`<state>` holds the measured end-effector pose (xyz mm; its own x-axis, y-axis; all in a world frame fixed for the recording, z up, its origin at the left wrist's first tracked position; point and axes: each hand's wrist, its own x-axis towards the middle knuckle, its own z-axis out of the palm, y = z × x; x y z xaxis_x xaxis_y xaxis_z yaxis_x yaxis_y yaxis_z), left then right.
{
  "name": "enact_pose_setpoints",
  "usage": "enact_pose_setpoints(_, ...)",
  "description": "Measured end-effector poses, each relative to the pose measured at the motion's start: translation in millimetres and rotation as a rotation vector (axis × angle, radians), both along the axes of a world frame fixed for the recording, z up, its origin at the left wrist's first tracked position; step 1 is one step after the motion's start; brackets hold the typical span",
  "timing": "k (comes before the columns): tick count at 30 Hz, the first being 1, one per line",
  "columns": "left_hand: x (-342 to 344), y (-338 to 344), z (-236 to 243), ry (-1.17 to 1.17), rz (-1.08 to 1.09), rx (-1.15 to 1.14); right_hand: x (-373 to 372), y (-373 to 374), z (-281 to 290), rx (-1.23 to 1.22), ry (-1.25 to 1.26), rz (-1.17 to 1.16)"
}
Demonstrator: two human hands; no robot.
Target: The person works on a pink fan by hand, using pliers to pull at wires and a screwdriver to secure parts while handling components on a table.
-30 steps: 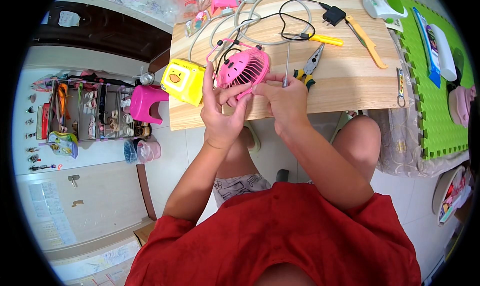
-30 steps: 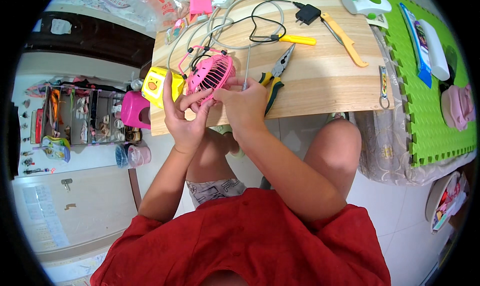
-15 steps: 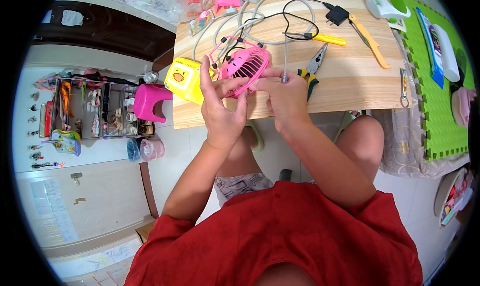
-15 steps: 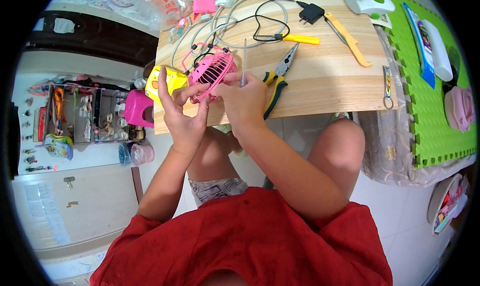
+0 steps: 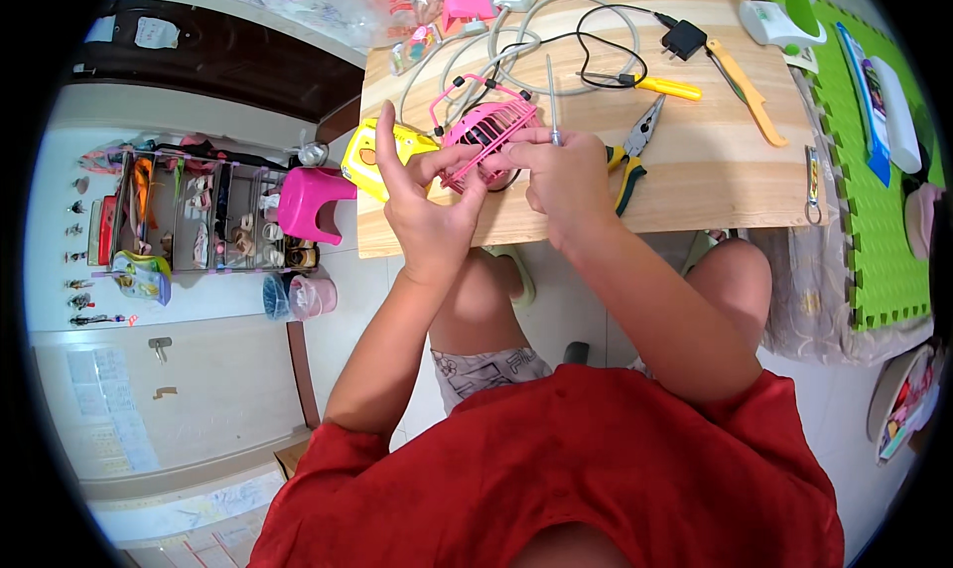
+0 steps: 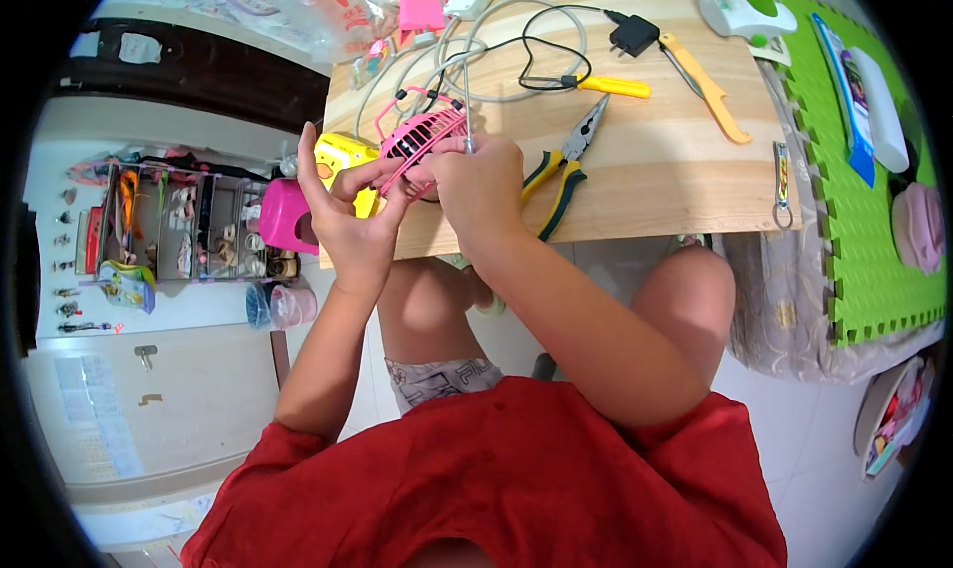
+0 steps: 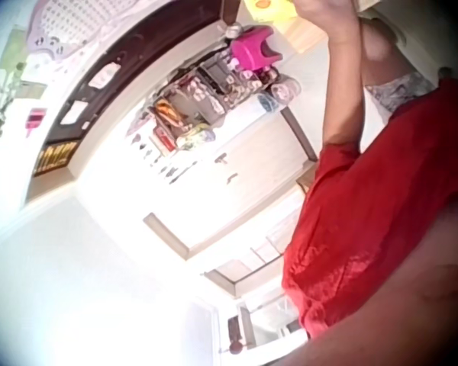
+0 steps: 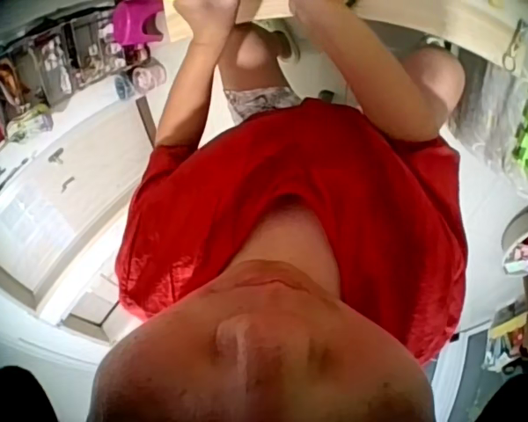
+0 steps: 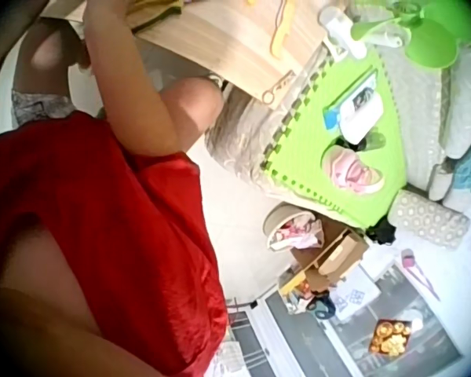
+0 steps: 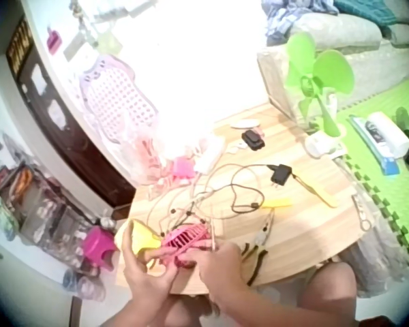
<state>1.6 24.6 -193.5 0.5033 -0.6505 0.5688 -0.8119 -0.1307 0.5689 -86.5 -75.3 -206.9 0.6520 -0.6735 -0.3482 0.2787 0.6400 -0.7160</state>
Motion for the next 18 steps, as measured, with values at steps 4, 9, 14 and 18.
enact_pose_setpoints(4,2.4,0.5,2.6,0.107,0.017,-0.024,0.7,3.9,4.4,-0.073,0.040,0.021)
enact_pose_setpoints(9,5.3,-1.2,3.9,0.135,0.028,-0.024,-0.3,5.9,5.7,-0.044,0.009,0.007)
enact_pose_setpoints(14,7.8,0.0,12.8,0.128,0.008,0.069,1.3,10.1,4.4,-0.054,0.029,0.030)
enact_pose_setpoints(18,9.5,-5.2,23.2,0.130,0.001,0.073,-2.4,20.6,-14.9,-0.239,0.084,-0.092)
